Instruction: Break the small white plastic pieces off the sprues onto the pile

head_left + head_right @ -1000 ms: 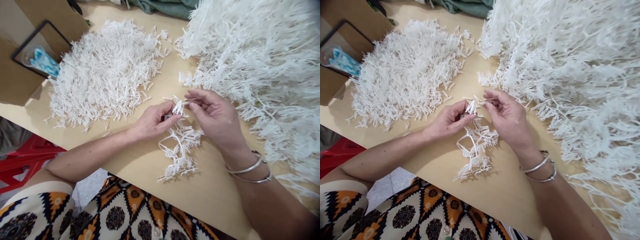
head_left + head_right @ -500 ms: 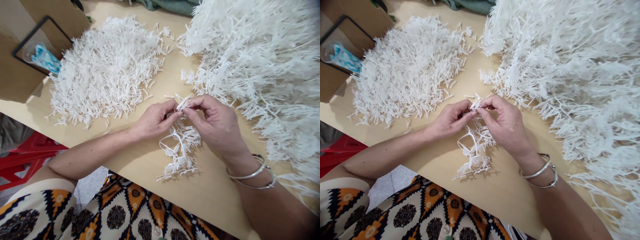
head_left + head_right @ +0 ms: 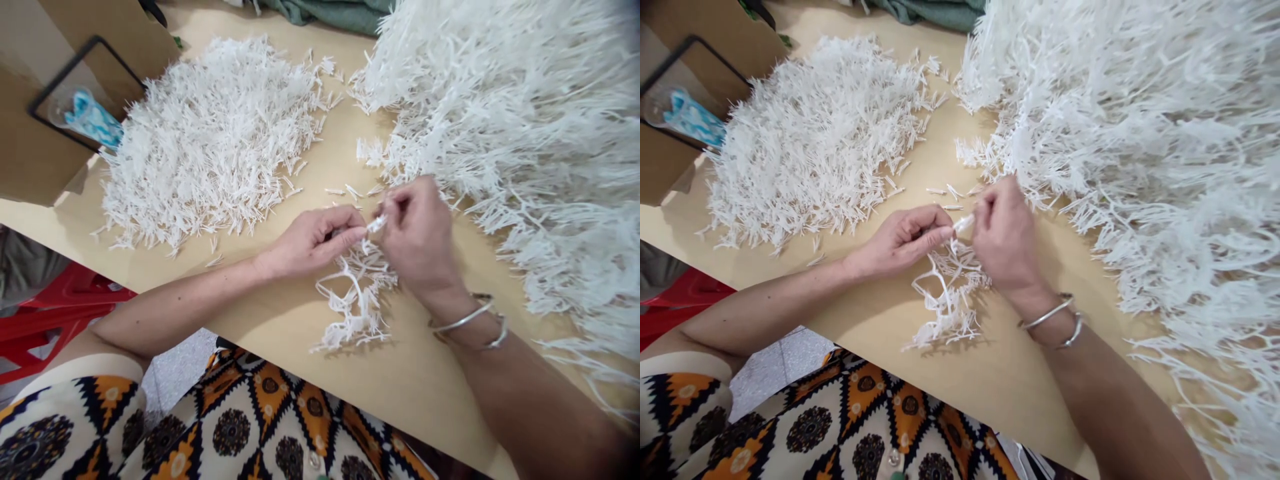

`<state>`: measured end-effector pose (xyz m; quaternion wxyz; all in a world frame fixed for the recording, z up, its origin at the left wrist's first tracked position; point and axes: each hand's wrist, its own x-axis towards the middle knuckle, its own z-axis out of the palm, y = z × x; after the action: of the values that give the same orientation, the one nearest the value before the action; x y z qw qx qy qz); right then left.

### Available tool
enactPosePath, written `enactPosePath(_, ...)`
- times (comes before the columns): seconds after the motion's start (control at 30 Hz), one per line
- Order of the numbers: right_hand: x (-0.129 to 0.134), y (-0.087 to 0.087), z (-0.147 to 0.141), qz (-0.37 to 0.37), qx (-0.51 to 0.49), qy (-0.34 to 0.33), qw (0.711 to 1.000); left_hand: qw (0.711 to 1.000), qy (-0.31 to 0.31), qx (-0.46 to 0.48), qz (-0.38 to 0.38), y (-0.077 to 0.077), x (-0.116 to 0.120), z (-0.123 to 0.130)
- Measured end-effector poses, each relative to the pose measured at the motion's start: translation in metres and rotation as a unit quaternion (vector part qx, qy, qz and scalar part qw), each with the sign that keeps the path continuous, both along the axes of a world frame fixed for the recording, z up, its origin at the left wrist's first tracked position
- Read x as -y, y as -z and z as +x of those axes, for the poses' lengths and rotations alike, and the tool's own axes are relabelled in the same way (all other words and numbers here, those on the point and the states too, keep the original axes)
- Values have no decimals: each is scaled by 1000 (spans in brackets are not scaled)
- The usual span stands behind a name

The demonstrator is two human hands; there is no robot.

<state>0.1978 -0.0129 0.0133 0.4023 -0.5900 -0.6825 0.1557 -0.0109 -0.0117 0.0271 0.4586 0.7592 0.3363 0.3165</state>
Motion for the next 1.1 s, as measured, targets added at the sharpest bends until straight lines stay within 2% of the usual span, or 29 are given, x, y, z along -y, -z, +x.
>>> enactPosePath(0.07,-7,-1,12,0,-37,33,999,999,21,13,-23,-1,4,2)
enactPosePath(0.13,-10,-2,18,2,-71,26,997,999,6,31,-40,0,6,3)
enactPosePath(0.33,3,-16,-2,-26,-181,-90,979,997,-31,42,-50,0,5,2)
enactPosePath(0.47,8,-30,-5,-121,-214,-117,962,997,-31,53,-37,0,3,3)
enactPosePath(0.53,8,-32,-4,-171,-215,-135,952,997,-27,66,-33,2,3,3)
enactPosePath(0.6,6,-32,-4,-185,-229,-140,945,997,-28,66,-36,3,2,3)
enactPosePath(0.83,2,-22,0,-155,-231,-146,949,996,-30,47,-70,0,2,2)
enactPosePath(0.9,3,-20,0,-116,-188,-138,966,996,-31,39,-75,-2,1,1)
enactPosePath(1.0,8,-21,-3,-17,-68,-109,992,996,-27,31,-79,-4,-1,0)
enactPosePath(1.1,12,-23,-9,51,1,-116,992,995,-18,39,-88,-4,-4,-1)
